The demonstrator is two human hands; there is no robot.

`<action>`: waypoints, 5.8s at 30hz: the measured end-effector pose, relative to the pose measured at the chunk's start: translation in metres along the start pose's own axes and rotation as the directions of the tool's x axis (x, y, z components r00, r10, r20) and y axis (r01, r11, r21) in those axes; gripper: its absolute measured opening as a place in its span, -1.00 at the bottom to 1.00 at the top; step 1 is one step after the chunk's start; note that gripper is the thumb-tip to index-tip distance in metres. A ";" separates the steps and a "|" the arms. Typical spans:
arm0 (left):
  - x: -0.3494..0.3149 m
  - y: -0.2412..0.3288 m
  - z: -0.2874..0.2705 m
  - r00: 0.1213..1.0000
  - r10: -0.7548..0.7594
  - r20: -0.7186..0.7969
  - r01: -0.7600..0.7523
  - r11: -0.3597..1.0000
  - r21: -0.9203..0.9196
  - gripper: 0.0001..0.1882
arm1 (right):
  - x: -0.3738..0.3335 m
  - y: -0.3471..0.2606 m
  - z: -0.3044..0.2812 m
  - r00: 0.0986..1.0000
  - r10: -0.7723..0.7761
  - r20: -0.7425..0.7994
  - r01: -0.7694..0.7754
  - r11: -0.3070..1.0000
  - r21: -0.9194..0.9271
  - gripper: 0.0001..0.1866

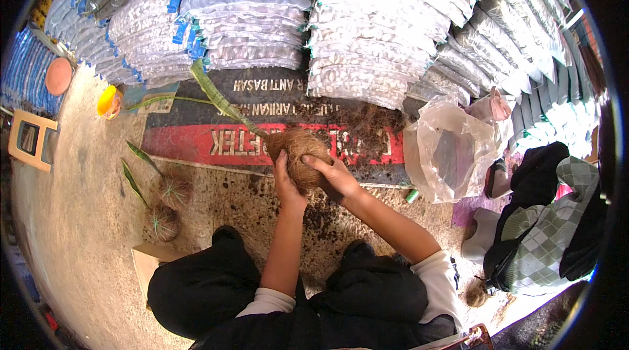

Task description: The person sits on the floor and wraps a small plant with fibrous material. They repeatedly pull fibers from a plastic bag, wrap them around the plant's base, and adjust the bundle by hand.

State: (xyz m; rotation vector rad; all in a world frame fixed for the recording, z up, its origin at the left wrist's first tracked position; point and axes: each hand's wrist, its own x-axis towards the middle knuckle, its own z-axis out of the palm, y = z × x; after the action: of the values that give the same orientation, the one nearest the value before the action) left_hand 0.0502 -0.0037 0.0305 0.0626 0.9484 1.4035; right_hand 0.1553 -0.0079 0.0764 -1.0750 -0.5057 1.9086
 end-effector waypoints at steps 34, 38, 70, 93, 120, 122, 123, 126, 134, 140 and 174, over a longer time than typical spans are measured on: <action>0.047 -0.005 -0.094 0.951 0.146 -0.272 0.069 0.759 0.647 0.02 | 0.063 0.074 -0.035 0.919 -0.104 0.381 0.394 0.164 -0.904 -0.17; 0.048 -0.011 -0.100 0.954 0.113 -0.277 0.139 0.654 0.744 -0.01 | 0.064 0.085 -0.042 0.937 -0.044 0.346 0.349 0.118 -0.930 -0.14; 0.025 -0.069 0.070 -0.112 -0.479 0.871 -0.952 0.304 0.044 -0.71 | -0.357 0.259 -0.153 0.462 -0.165 -0.871 -0.396 0.841 -0.369 -0.79; -0.055 -0.110 0.062 -0.083 -0.954 0.289 -0.878 0.207 0.431 -0.77 | -0.335 0.459 0.056 0.611 0.578 -0.541 -0.687 0.048 -0.725 -0.32; 0.042 -0.072 0.050 0.246 -0.733 0.635 -0.864 0.131 0.486 -0.81 | -0.223 0.310 -0.114 0.633 0.406 -0.659 -0.773 0.283 -0.568 -0.28; 0.054 -0.061 0.050 0.319 -0.760 0.566 -0.841 0.049 0.539 -0.81 | -0.209 0.305 -0.124 0.651 0.382 -0.657 -0.759 0.287 -0.585 -0.31; 0.059 -0.055 0.050 0.323 -0.753 0.574 -0.853 0.031 0.521 -0.81 | -0.203 0.302 -0.128 0.659 0.373 -0.653 -0.751 0.282 -0.597 -0.33; 0.064 -0.042 0.056 0.309 -0.720 0.621 -0.887 0.016 0.461 -0.81 | -0.194 0.297 -0.135 0.678 0.353 -0.645 -0.735 0.285 -0.616 -0.37; 0.058 -0.016 0.085 0.246 -0.689 0.681 -0.943 -0.007 0.334 -0.82 | -0.202 0.290 -0.141 0.694 0.338 -0.635 -0.718 0.265 -0.644 -0.49; 0.038 0.031 0.104 0.220 -0.808 0.546 -0.975 -0.194 0.106 -0.78 | -0.202 0.295 -0.145 0.729 0.312 -0.609 -0.682 0.251 -0.687 -0.57; -0.126 0.139 0.024 0.684 -0.556 0.473 -0.730 -0.533 0.428 -0.36 | -0.200 -0.110 0.126 0.887 -0.462 -0.032 -0.235 -0.389 -0.891 -0.67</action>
State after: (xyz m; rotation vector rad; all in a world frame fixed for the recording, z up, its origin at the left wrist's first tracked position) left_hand -0.0317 -0.0667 0.1889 2.3710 1.1320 -0.2403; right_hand 0.1545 -0.1077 0.3170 -2.2605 -2.1876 0.2674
